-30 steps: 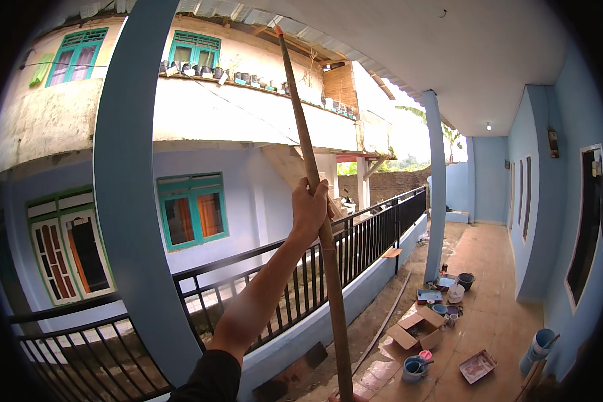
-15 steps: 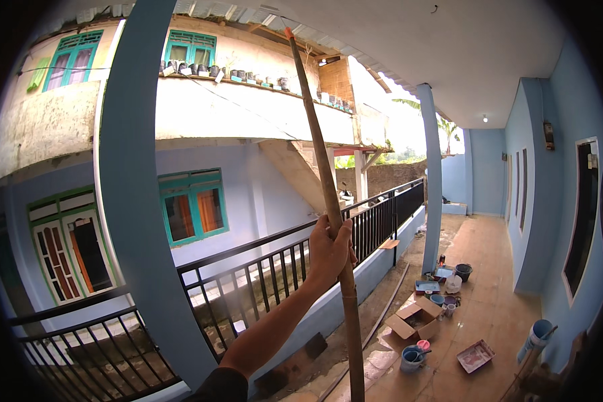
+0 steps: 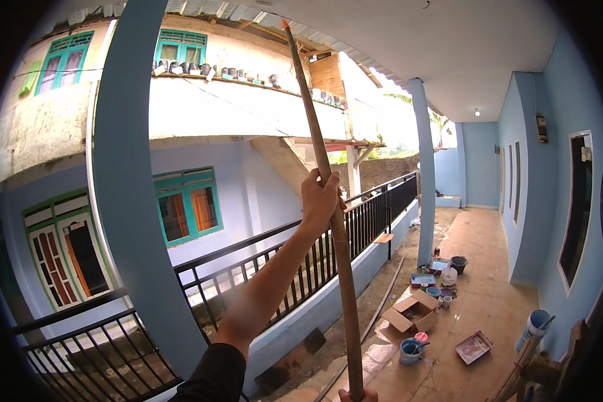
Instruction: The person uses a long pole with a brush to paint the ceiling of a covered outdoor corridor. They repeatedly dip the brush into a paint tray and apply paint to the ceiling surface. The person also handles paint buckets and a tray on the floor.
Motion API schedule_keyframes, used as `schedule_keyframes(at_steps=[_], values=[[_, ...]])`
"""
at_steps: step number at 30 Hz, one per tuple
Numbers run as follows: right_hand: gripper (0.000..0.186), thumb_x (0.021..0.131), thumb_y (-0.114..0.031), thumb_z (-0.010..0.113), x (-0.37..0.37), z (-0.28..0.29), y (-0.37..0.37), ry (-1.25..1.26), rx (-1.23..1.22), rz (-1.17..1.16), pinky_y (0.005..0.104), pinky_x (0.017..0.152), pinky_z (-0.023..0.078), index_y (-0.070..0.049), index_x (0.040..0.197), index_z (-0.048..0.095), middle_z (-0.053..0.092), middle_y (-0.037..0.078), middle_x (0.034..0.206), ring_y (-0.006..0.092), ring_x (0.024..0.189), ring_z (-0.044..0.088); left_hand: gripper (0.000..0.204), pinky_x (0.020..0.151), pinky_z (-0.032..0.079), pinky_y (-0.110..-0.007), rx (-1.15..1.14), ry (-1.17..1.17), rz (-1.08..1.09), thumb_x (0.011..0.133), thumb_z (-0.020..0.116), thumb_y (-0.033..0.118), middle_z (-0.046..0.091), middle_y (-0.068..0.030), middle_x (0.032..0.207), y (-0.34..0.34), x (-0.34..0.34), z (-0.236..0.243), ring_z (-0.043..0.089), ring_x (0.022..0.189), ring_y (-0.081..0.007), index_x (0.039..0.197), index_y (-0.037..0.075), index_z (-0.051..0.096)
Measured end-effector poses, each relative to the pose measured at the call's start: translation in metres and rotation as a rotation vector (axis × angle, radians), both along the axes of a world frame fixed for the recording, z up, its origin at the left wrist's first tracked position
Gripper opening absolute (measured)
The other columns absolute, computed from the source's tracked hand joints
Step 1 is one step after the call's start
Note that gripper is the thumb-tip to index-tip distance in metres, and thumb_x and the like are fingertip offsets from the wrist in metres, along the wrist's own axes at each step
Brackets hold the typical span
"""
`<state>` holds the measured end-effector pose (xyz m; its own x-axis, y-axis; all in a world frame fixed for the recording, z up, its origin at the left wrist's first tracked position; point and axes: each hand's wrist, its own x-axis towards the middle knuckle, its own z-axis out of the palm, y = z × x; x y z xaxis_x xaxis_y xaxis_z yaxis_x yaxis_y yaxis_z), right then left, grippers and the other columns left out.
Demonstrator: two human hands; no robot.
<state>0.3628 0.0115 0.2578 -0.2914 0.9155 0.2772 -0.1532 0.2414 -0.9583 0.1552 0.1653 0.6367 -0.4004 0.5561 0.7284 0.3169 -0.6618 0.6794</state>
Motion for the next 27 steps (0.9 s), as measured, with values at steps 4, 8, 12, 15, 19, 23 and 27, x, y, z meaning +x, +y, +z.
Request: schedule_keyframes(at_steps=[4,8,12,15,19,23,27], values=[[0.029,0.085,-0.018,0.077,-0.021,0.017,0.022,-0.003,0.131,-0.067,0.0359,0.049,0.038,0.002,0.072,0.060,0.051,0.002,0.057,0.0109,0.055,0.044,0.020,0.042,0.049,-0.034,-0.007,-0.031,0.006,0.097,0.061,0.014,0.055,-0.0074,0.068,0.024,-0.024,0.013,0.056,0.045,-0.0179,0.106,-0.003,0.055],[0.026,0.084,-0.017,0.076,-0.029,0.025,0.031,-0.030,0.095,-0.027,0.0361,0.050,0.038,0.003,0.075,0.063,0.051,0.003,0.057,0.0114,0.054,0.047,0.018,0.042,0.049,-0.035,0.004,-0.065,0.068,0.097,0.061,0.014,0.055,-0.0072,0.069,0.038,-0.040,0.026,0.056,0.046,-0.0180,0.104,-0.002,0.055],[0.025,0.086,-0.019,0.076,-0.022,0.011,0.025,0.007,0.052,-0.009,0.0345,0.050,0.038,0.001,0.075,0.066,0.051,0.001,0.057,0.0101,0.055,0.047,0.017,0.040,0.048,-0.034,-0.004,-0.065,0.064,0.098,0.060,0.013,0.054,-0.0070,0.068,0.028,-0.032,0.014,0.055,0.044,-0.0172,0.104,-0.002,0.054],[0.024,0.086,-0.018,0.077,0.000,-0.020,0.022,-0.034,-0.005,-0.007,0.0321,0.046,0.037,-0.002,0.074,0.063,0.052,0.000,0.057,0.0099,0.051,0.048,0.020,0.038,0.047,-0.033,-0.016,-0.075,-0.025,0.098,0.060,0.015,0.054,-0.0062,0.066,0.016,-0.005,-0.017,0.055,0.042,-0.0165,0.105,-0.002,0.052],[0.039,0.086,-0.012,0.075,0.053,-0.092,0.004,-0.213,-0.223,-0.041,0.0295,0.049,0.036,-0.004,0.055,0.053,0.044,-0.005,0.051,0.0057,0.052,0.044,0.018,0.035,0.049,-0.032,0.027,-0.125,-0.083,0.099,0.059,0.013,0.056,-0.0066,0.059,0.018,0.035,-0.086,0.060,0.041,-0.0178,0.099,-0.003,0.051],[0.040,0.086,-0.011,0.075,0.091,-0.148,-0.016,-0.209,-0.353,-0.078,0.0277,0.043,0.032,-0.008,0.055,0.050,0.047,-0.005,0.052,0.0058,0.044,0.043,0.026,0.036,0.046,-0.029,-0.008,-0.159,-0.133,0.100,0.061,0.017,0.055,-0.0041,0.061,0.008,0.079,-0.151,0.057,0.042,-0.0131,0.110,-0.005,0.051],[0.035,0.086,-0.012,0.075,0.105,-0.176,-0.031,-0.185,-0.418,-0.091,0.0251,0.040,0.034,-0.009,0.060,0.052,0.051,-0.002,0.051,0.0082,0.040,0.046,0.033,0.037,0.046,-0.028,-0.087,-0.189,-0.158,0.100,0.061,0.018,0.058,-0.0051,0.063,-0.004,0.103,-0.183,0.057,0.044,-0.0122,0.121,-0.006,0.051]])
